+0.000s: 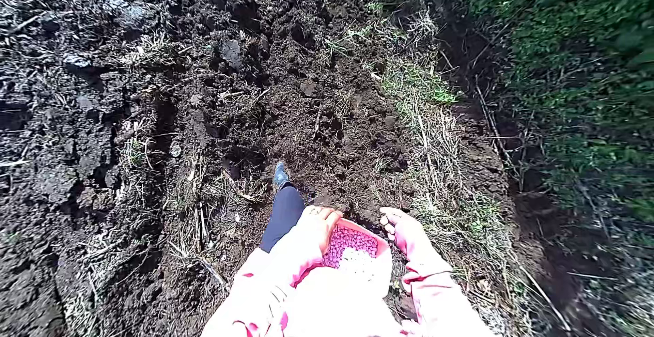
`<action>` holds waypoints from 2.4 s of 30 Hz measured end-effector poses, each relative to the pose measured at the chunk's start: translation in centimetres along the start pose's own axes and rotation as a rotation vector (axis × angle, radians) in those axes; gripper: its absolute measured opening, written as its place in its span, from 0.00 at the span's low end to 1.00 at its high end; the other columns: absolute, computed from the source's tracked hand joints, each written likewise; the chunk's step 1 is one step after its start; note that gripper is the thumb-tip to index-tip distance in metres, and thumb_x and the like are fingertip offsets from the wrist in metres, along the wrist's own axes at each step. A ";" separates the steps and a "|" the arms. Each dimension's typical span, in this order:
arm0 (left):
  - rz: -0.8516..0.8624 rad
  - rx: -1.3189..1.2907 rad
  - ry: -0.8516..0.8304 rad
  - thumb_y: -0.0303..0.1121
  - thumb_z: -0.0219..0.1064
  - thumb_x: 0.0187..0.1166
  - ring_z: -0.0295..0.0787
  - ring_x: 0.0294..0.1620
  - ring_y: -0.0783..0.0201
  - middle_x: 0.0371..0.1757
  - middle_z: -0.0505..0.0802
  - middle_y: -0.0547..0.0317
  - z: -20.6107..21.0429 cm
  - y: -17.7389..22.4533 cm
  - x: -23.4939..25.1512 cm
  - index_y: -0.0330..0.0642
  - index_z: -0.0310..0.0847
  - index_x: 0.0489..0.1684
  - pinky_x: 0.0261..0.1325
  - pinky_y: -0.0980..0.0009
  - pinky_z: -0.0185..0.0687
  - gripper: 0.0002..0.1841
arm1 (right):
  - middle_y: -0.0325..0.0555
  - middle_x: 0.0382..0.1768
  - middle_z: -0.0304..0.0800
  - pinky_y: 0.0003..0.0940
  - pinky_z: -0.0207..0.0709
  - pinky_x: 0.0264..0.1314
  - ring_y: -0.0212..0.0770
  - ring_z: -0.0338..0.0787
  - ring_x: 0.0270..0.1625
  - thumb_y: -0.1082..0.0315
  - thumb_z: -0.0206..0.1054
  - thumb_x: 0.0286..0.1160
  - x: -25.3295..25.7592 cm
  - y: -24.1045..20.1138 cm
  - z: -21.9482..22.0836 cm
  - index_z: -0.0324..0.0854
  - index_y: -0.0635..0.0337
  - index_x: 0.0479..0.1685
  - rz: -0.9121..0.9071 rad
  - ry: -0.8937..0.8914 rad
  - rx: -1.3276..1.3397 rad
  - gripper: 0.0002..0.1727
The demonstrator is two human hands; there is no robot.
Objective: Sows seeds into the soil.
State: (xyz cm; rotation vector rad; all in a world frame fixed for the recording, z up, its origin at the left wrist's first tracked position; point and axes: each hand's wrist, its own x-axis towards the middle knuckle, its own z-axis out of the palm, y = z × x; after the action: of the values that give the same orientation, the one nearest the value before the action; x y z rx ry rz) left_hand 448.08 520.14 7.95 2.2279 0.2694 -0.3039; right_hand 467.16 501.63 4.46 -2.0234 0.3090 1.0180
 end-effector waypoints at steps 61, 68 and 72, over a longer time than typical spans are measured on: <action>-0.368 -0.171 0.433 0.22 0.63 0.80 0.81 0.78 0.41 0.72 0.88 0.39 -28.8 -20.4 12.0 0.32 0.83 0.71 0.85 0.44 0.62 0.20 | 0.35 0.24 0.77 0.23 0.68 0.21 0.27 0.72 0.18 0.66 0.52 0.94 15.7 -37.1 24.0 0.78 0.61 0.65 -0.080 -0.214 -0.205 0.14; -0.524 -0.187 0.260 0.25 0.59 0.85 0.74 0.84 0.45 0.79 0.83 0.42 -32.6 -21.9 15.6 0.37 0.76 0.80 0.90 0.47 0.54 0.23 | 0.38 0.30 0.81 0.23 0.70 0.28 0.26 0.75 0.24 0.68 0.55 0.91 14.9 -48.5 30.6 0.80 0.64 0.60 -0.373 -0.434 -0.455 0.13; -0.571 -0.192 0.216 0.27 0.57 0.87 0.71 0.86 0.45 0.81 0.81 0.43 -35.4 -23.4 18.9 0.39 0.73 0.82 0.91 0.48 0.52 0.24 | 0.42 0.36 0.87 0.26 0.78 0.43 0.28 0.83 0.34 0.69 0.58 0.87 13.6 -50.2 32.0 0.84 0.65 0.54 -0.535 -0.957 -0.795 0.12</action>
State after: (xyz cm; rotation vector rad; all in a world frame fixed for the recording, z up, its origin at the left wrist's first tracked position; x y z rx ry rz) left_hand 463.49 563.92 6.64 1.9562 1.0148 -0.3228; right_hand 485.10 559.51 12.26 -1.7817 -1.2323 1.7360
